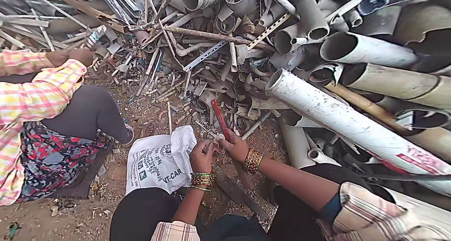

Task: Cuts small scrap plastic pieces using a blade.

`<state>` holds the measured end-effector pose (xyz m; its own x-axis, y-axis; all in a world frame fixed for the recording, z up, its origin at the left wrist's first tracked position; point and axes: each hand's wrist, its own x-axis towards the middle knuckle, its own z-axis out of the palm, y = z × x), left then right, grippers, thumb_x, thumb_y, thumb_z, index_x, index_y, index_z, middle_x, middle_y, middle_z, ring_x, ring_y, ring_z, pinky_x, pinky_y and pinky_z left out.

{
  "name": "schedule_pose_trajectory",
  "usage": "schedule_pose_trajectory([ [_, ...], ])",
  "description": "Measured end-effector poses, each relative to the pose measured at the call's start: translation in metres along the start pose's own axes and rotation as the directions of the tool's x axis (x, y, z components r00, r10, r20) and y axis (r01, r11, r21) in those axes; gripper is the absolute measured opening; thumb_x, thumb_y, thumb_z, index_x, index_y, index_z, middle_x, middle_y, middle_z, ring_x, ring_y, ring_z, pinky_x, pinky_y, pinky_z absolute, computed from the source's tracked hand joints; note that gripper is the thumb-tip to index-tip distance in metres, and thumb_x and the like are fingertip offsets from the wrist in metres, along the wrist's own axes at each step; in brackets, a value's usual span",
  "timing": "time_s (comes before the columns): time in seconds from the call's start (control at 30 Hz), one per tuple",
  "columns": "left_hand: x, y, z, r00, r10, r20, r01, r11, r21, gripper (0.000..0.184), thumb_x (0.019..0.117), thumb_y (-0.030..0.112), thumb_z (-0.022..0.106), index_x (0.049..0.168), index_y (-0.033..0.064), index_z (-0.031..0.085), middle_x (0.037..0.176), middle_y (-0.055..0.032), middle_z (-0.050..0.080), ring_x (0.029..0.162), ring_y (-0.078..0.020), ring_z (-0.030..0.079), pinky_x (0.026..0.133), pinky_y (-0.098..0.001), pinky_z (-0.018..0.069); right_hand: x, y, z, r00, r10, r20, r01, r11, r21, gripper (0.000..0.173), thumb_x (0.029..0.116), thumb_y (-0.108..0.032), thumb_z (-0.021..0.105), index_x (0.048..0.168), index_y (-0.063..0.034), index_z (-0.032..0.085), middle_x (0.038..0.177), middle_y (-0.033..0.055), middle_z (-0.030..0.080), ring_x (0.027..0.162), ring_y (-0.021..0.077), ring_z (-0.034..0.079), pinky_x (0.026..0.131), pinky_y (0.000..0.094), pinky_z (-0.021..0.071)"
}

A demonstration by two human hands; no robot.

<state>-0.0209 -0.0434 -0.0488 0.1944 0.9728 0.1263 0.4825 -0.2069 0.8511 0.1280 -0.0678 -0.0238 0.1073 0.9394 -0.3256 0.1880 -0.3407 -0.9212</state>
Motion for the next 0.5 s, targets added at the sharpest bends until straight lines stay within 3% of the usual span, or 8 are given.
schedule_pose_trajectory([
  [0.3,-0.0017,0.0037,-0.0013,0.983,0.183,-0.029,-0.177,0.973,0.151,0.016,0.0939,0.006,0.067,0.104,-0.0015,0.077,0.107,-0.0183,0.075,0.073,-0.0250,0.067,0.071,-0.0425,0.0537,-0.0089,-0.0030,-0.0035,0.996,-0.088,0.029,0.091,0.990,-0.111,0.043,0.1066,-0.021,0.052,0.139,0.0063,0.045,0.094,0.0110,0.064,0.075,0.0124,0.063,0.072,0.0307,0.0534],
  [0.5,-0.0036,-0.0007,0.0061,0.947,0.308,-0.086,-0.276,0.922,0.272,0.014,0.0875,0.002,0.069,0.098,-0.0058,0.075,0.103,-0.0233,0.074,0.070,-0.0325,0.070,0.065,-0.0471,0.0562,-0.0101,-0.0015,-0.0018,0.990,-0.139,0.024,0.141,0.974,-0.177,0.042,0.1055,-0.023,0.053,0.135,0.0066,0.049,0.094,0.0126,0.065,0.076,0.0149,0.064,0.074,0.0334,0.0537],
])
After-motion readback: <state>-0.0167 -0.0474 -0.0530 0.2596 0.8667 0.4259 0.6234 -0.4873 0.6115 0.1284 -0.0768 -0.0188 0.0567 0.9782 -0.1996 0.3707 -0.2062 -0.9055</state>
